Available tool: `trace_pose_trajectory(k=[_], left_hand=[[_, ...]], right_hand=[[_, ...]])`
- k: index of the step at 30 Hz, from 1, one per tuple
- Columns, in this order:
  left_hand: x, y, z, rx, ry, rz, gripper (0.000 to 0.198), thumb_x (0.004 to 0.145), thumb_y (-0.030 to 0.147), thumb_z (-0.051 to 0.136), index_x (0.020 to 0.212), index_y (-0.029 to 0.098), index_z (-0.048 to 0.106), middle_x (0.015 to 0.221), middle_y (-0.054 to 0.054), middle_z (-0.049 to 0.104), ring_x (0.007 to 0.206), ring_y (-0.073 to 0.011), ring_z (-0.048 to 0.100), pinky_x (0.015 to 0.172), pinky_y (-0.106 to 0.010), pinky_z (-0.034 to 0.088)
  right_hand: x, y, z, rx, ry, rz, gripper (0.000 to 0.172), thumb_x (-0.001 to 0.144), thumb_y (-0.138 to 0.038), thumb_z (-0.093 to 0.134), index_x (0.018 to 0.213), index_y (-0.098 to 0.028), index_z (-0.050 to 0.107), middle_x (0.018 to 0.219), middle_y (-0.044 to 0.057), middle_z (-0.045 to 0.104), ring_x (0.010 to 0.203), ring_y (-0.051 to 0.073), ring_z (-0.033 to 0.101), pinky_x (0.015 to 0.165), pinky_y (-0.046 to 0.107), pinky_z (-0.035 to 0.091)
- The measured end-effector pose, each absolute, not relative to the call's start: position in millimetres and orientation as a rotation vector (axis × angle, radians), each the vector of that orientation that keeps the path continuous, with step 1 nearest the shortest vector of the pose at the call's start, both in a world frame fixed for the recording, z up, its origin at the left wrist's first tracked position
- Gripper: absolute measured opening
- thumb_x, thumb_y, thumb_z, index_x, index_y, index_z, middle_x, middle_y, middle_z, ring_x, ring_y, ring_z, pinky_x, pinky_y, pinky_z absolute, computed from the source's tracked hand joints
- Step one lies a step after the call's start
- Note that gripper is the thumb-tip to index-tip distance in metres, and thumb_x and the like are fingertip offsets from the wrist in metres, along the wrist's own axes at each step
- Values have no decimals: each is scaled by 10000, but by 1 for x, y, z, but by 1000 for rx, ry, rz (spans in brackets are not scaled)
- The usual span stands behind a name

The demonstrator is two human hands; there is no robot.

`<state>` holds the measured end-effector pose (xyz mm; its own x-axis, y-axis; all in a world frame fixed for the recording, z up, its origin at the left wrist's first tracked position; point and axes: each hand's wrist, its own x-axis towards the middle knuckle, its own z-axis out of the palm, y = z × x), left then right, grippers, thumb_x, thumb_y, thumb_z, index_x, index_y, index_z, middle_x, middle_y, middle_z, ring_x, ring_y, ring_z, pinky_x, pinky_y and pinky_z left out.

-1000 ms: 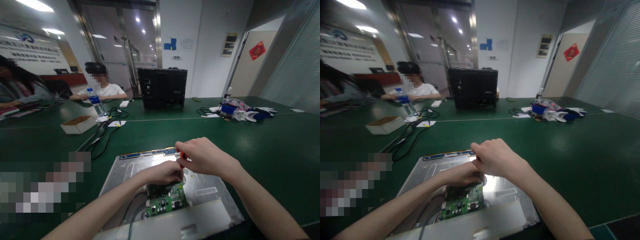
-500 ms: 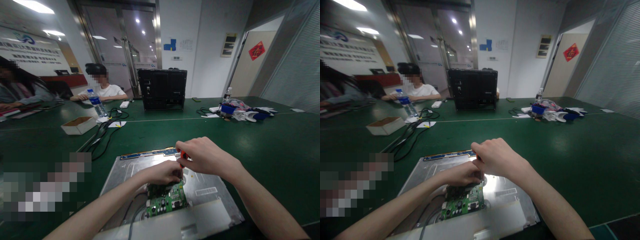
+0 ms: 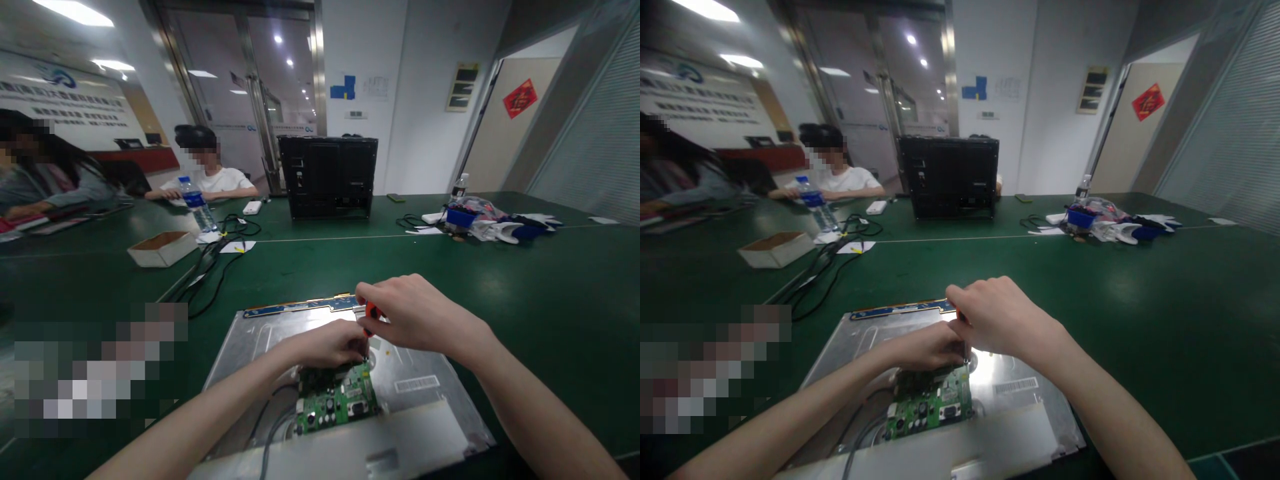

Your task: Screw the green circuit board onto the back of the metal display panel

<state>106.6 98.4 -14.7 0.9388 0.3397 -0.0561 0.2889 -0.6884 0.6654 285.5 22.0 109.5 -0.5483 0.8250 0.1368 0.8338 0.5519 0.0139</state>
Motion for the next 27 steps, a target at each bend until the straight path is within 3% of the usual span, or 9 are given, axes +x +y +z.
trace_pose_trajectory(k=[22,27], left_hand=[[107,97,-14,2393,417,130,187,775,14,584,842,179,643,837,6,665,796,-164,614,715,-226,474],[108,97,-14,2393,409,131,176,749,25,587,822,177,637,807,5,653,782,-172,608,708,-234,477]], right_hand=[[284,20,110,-1444,-2668,-72,155,898,-337,628,935,-194,582,809,19,721,644,158,625,508,274,172],[284,17,113,-1415,-2689,-47,106,864,-247,625,930,-183,573,875,29,712,683,161,625,517,280,185]])
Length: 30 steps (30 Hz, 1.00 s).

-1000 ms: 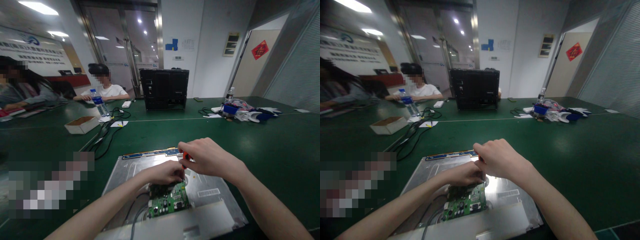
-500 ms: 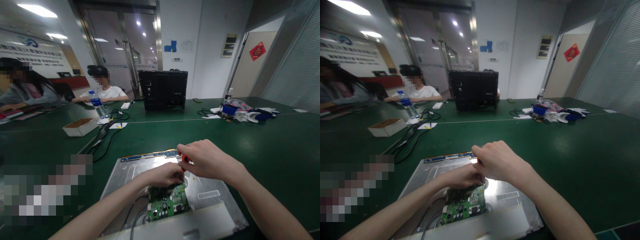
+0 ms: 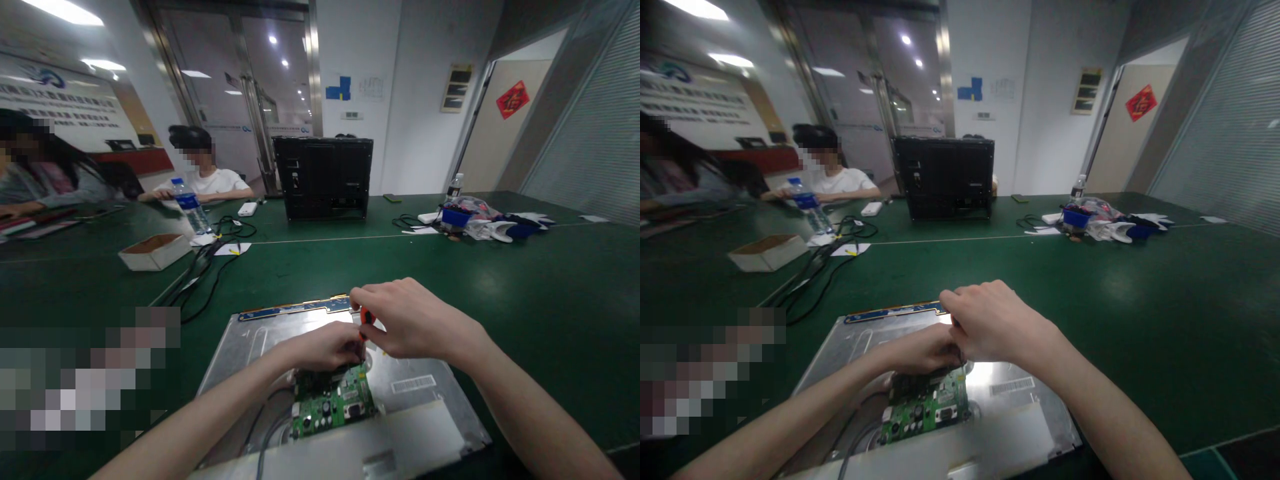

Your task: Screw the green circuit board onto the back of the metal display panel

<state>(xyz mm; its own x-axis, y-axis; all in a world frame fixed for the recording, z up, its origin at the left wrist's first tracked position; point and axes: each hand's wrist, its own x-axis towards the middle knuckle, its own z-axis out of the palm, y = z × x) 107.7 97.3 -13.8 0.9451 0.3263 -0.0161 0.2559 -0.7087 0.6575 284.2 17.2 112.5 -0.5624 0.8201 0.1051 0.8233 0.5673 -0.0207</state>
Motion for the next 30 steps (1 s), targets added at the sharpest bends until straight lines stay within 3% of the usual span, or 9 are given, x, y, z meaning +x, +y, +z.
trace_pose_trajectory(k=[7,16,20,30], left_hand=[[106,97,-16,2389,411,143,182,784,25,574,860,172,650,889,-21,683,829,-188,626,766,-265,491],[106,96,-15,2377,417,134,188,787,10,584,860,174,640,852,-4,665,800,-173,623,721,-235,474],[107,97,-15,2398,410,132,204,769,1,593,860,179,633,821,11,658,773,-167,614,710,-235,464],[106,97,-17,2418,422,162,165,781,25,611,861,159,664,842,-10,675,771,-170,616,711,-237,460]], right_hand=[[282,20,112,-1440,-2709,-75,87,897,-262,591,935,-192,557,875,31,716,692,171,638,516,285,201],[283,22,109,-1433,-2707,-123,159,917,-343,593,964,-194,562,814,28,714,641,169,625,509,275,187],[286,21,110,-1387,-2702,-81,127,872,-286,626,940,-195,569,889,26,716,693,165,627,524,272,211],[284,22,110,-1421,-2703,-119,90,876,-255,577,939,-192,572,843,26,715,664,170,624,513,283,188]])
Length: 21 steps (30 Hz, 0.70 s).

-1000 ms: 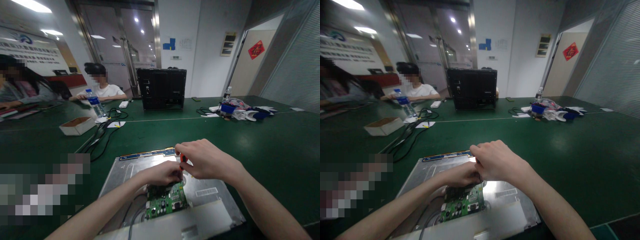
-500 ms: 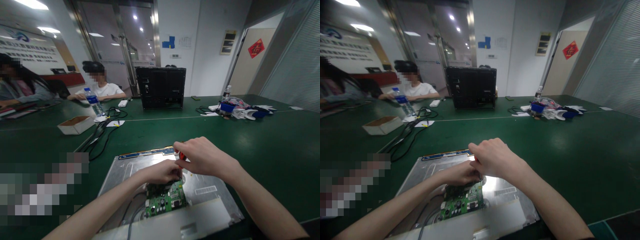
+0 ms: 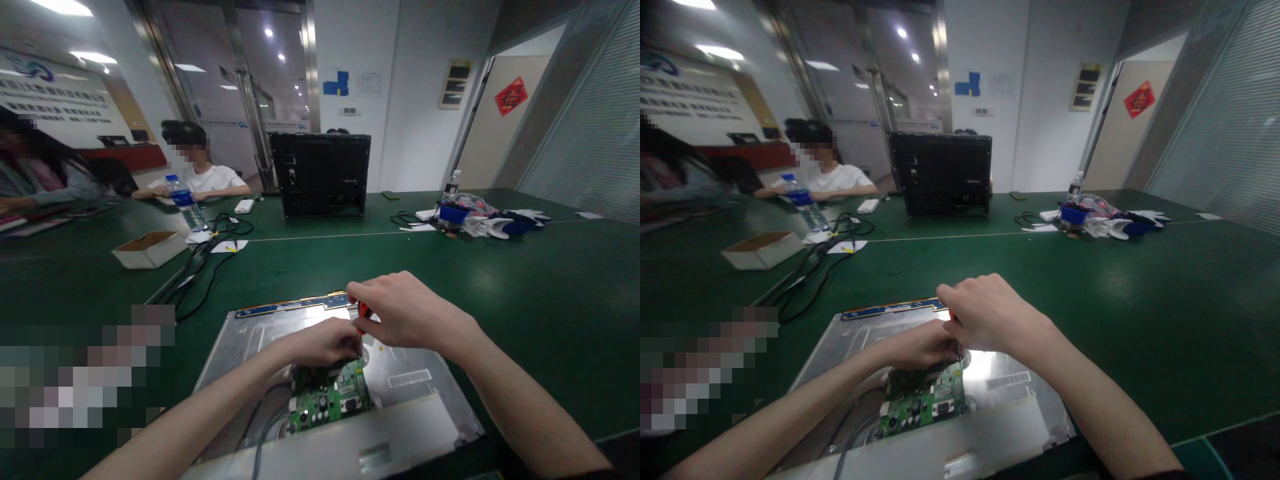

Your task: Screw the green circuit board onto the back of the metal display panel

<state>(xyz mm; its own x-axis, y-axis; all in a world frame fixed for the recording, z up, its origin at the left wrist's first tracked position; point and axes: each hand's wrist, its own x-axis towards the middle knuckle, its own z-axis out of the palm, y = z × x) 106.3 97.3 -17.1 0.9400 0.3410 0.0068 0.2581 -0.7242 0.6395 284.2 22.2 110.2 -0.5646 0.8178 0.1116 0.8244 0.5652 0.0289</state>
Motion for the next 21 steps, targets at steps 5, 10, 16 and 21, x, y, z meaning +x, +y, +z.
trace_pose_trajectory(k=[5,10,16,21], left_hand=[[106,97,-20,2409,420,174,168,785,27,589,865,161,651,843,-9,672,775,-169,615,717,-234,462],[106,98,-19,2408,409,163,177,766,23,569,851,165,632,812,-2,667,752,-167,604,683,-228,459],[107,97,-14,2435,420,179,121,784,67,605,828,174,638,837,-5,664,761,-161,597,700,-230,456],[106,95,-16,2412,434,164,163,777,33,598,839,172,657,817,-2,668,754,-164,604,699,-232,457]], right_hand=[[285,21,112,-1396,-2725,-67,120,864,-222,585,980,-194,583,919,34,718,699,167,625,521,281,208],[288,20,111,-1285,-2736,9,255,825,-206,642,1069,-214,567,976,17,718,737,170,644,516,273,230],[286,24,107,-1466,-2668,-140,172,925,-369,597,911,-198,606,815,34,733,678,185,656,508,284,182],[284,24,107,-1407,-2704,-65,100,909,-273,593,976,-200,604,874,32,728,701,170,642,520,272,209]])
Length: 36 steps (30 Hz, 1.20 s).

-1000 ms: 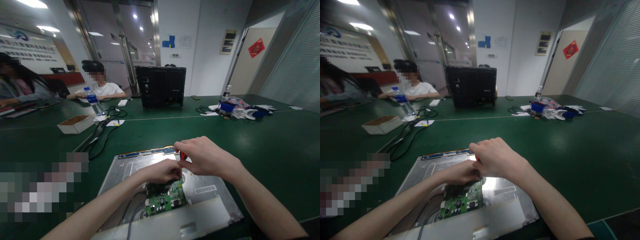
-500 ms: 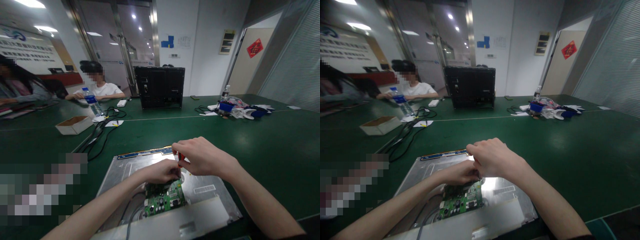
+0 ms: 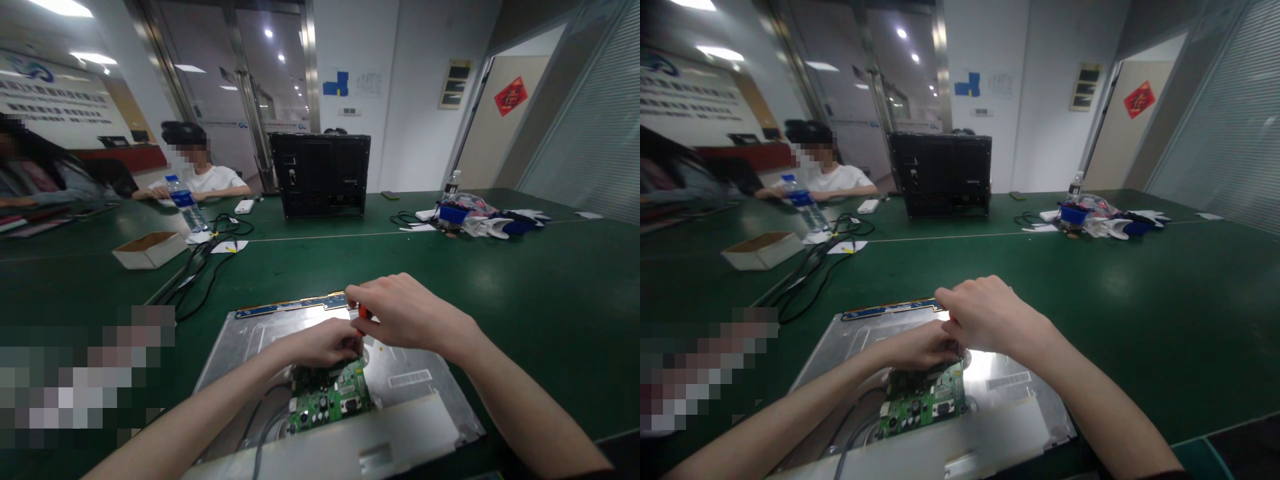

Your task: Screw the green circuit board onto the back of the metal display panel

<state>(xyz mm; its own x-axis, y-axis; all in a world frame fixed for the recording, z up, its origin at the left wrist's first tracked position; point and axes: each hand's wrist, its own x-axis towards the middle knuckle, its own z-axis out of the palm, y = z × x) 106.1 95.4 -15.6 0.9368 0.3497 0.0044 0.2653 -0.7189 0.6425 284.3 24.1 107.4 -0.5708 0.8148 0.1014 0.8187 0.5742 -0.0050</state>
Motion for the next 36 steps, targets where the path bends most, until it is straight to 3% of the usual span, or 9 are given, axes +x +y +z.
trace_pose_trajectory(k=[6,15,36], left_hand=[[106,96,-18,2355,389,169,239,771,1,563,898,171,672,861,-11,685,805,-179,624,733,-244,476],[107,97,-19,2412,471,122,138,798,66,619,877,178,637,859,-12,674,814,-196,619,734,-262,465],[106,97,-17,2402,442,139,151,793,57,613,869,180,658,866,-15,682,820,-192,625,753,-266,478]], right_hand=[[286,20,111,-1389,-2709,6,173,860,-223,615,1028,-187,600,921,37,721,700,161,612,529,266,222],[289,20,111,-1282,-2715,40,217,835,-187,598,1052,-188,584,931,32,712,692,147,589,532,266,221],[286,21,113,-1367,-2722,-33,146,861,-216,579,1003,-183,580,895,35,714,669,154,592,514,266,211]])
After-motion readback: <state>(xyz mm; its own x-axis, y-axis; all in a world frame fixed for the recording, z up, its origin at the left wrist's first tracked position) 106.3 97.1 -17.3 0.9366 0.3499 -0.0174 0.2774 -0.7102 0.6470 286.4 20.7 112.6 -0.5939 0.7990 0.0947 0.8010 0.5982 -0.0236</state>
